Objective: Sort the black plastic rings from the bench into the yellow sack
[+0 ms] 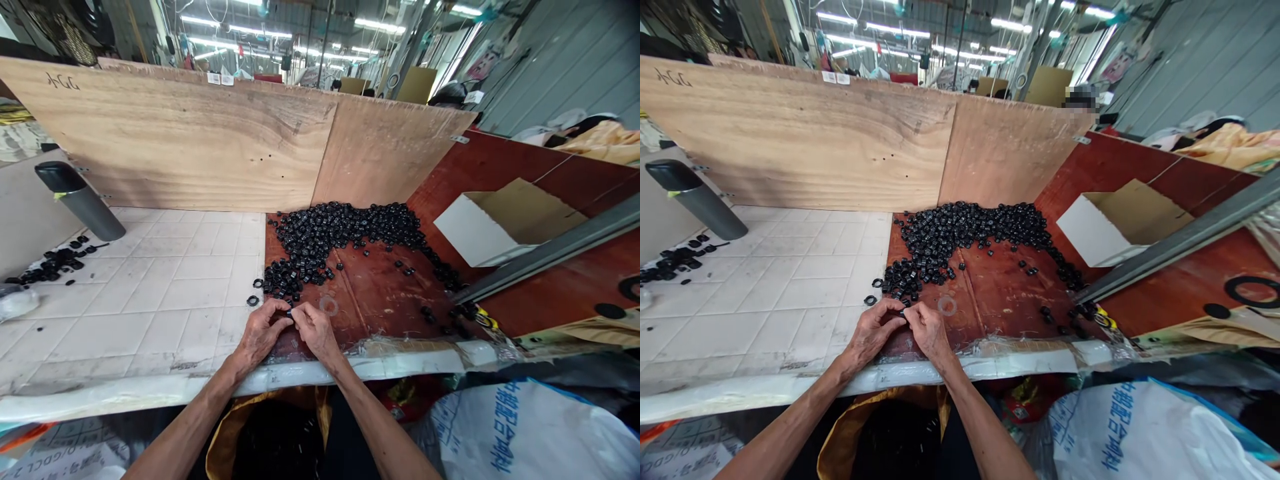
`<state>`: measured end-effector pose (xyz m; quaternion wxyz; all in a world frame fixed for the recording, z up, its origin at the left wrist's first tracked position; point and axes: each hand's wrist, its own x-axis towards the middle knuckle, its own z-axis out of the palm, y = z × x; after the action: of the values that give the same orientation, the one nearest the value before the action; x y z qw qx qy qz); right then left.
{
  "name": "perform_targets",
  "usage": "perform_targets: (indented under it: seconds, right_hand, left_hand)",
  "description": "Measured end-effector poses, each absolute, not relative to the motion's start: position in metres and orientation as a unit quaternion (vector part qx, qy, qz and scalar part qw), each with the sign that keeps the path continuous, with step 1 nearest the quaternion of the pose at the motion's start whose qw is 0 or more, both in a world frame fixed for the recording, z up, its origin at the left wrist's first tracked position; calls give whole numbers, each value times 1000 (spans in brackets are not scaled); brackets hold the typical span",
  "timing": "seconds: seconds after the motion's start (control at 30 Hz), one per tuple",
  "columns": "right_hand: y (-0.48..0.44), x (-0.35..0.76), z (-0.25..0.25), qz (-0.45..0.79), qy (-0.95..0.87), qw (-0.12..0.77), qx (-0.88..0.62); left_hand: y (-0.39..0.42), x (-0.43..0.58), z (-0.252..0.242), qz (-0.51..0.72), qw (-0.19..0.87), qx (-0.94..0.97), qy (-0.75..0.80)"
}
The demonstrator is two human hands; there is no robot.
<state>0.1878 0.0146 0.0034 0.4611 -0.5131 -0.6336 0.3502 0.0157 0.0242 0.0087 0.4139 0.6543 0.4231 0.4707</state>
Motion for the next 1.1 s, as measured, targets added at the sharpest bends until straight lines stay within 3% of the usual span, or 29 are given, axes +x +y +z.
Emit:
perform_targets:
  seconds: [0.13, 0.37, 0.67, 0.9, 1.1]
  right_hand:
    - [14, 185, 5, 250, -658, 471, -533]
    - [6, 188, 7, 367, -635, 486, -476]
    - [-4, 188, 13, 344, -641, 497, -474]
    - [-29, 165, 19, 479, -483, 476, -558]
    - [-22, 168, -15, 507, -485, 387, -598]
  left_hand:
    - [24, 17, 9, 471, 423, 659, 406]
    - [24, 19, 7, 474, 496, 601, 411]
    - [22, 16, 9, 467, 560, 560, 393]
    - [-9, 6, 24, 445, 351, 734, 373]
    - [-22, 6, -13, 492, 229, 775, 324]
